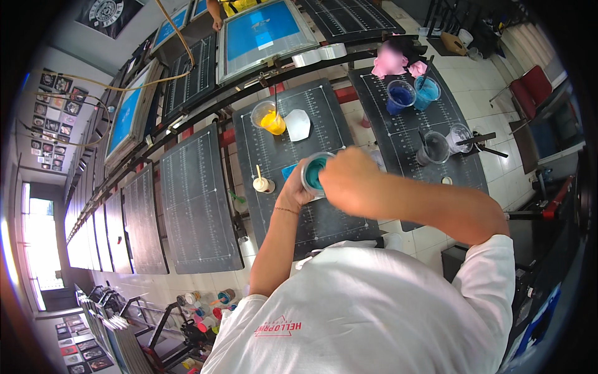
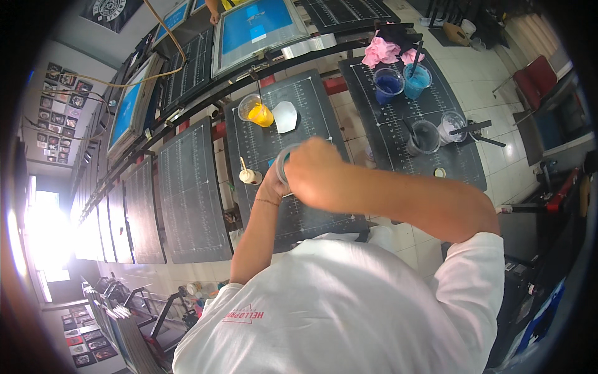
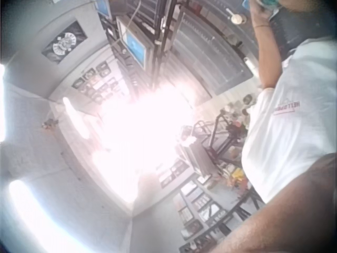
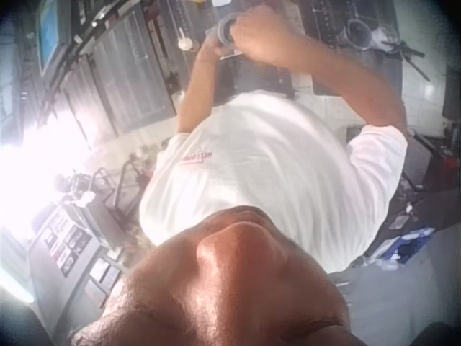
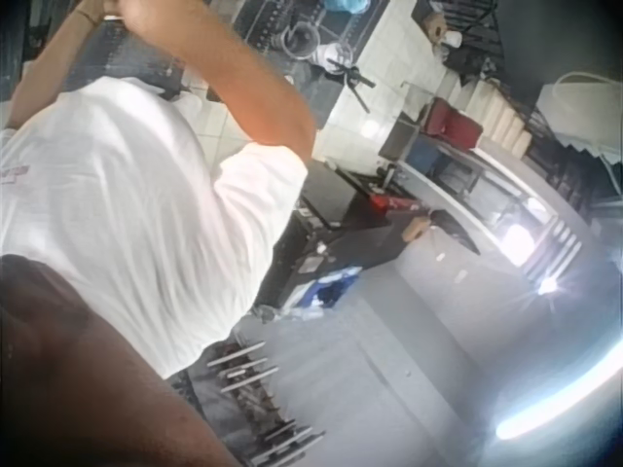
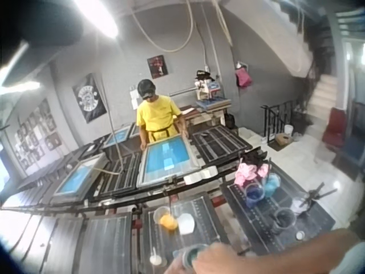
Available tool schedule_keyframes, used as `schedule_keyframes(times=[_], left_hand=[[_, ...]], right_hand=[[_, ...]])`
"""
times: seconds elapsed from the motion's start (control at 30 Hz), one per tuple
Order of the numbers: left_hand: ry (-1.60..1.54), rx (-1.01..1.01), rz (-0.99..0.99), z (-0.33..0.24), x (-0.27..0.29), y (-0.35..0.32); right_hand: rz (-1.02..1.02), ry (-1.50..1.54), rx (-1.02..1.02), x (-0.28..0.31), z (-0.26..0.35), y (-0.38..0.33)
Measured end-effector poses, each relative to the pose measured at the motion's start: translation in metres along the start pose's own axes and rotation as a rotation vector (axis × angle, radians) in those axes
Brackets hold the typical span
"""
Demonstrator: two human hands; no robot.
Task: The person weighs a quantity of green paint into a plastic container using a digital scale and then stirs the mixture with a spatula.
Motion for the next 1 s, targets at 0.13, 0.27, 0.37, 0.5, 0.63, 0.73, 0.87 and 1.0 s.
schedule_keyframes(times=[0.13, 0.27, 0.37, 0.5, 0.63, 0.73, 0.87, 1.0], left_hand=[[-0.016, -0.041, 0.024, 0.003, -0.004, 0.002], [-0.025, -0.064, -0.017, 0.013, -0.008, -0.001], [0.038, -0.068, -0.027, 0.007, -0.009, 0.006], [-0.028, -0.051, -0.015, 0.008, -0.007, 0.006], [0.029, -0.007, -0.124, 0.009, 0.0, 0.014], [-0.045, -0.06, -0.054, 0.015, -0.005, 0.004], [-0.013, 0.011, -0.01, 0.021, -0.002, 0.007], [0.0, 0.009, 0.025, 0.036, 0.004, 0.009]], right_hand=[[-0.102, -0.005, -0.063, 0.009, -0.025, -0.006], [-0.064, 0.01, -0.03, 0.023, -0.023, 0.001], [-0.032, -0.049, -0.077, -0.001, -0.02, -0.001], [-0.063, -0.075, -0.004, 0.009, -0.03, 0.003], [0.025, -0.035, 0.0, -0.004, -0.016, 0.002], [0.013, -0.031, -0.069, 0.024, -0.018, 0.005], [0.073, -0.002, -0.039, 0.018, -0.019, 0.004], [0.157, -0.119, -0.02, 0.013, -0.015, 0.008]])
Point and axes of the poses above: each hand's wrist, its own y-axis towards the middle knuckle, its own x-axis out of the back of the hand, z = x × y, the point moved 2 cm from there along y, towards the middle knuckle, and after that the axes turned 13 degrees about -z, right-handed, at the moved point
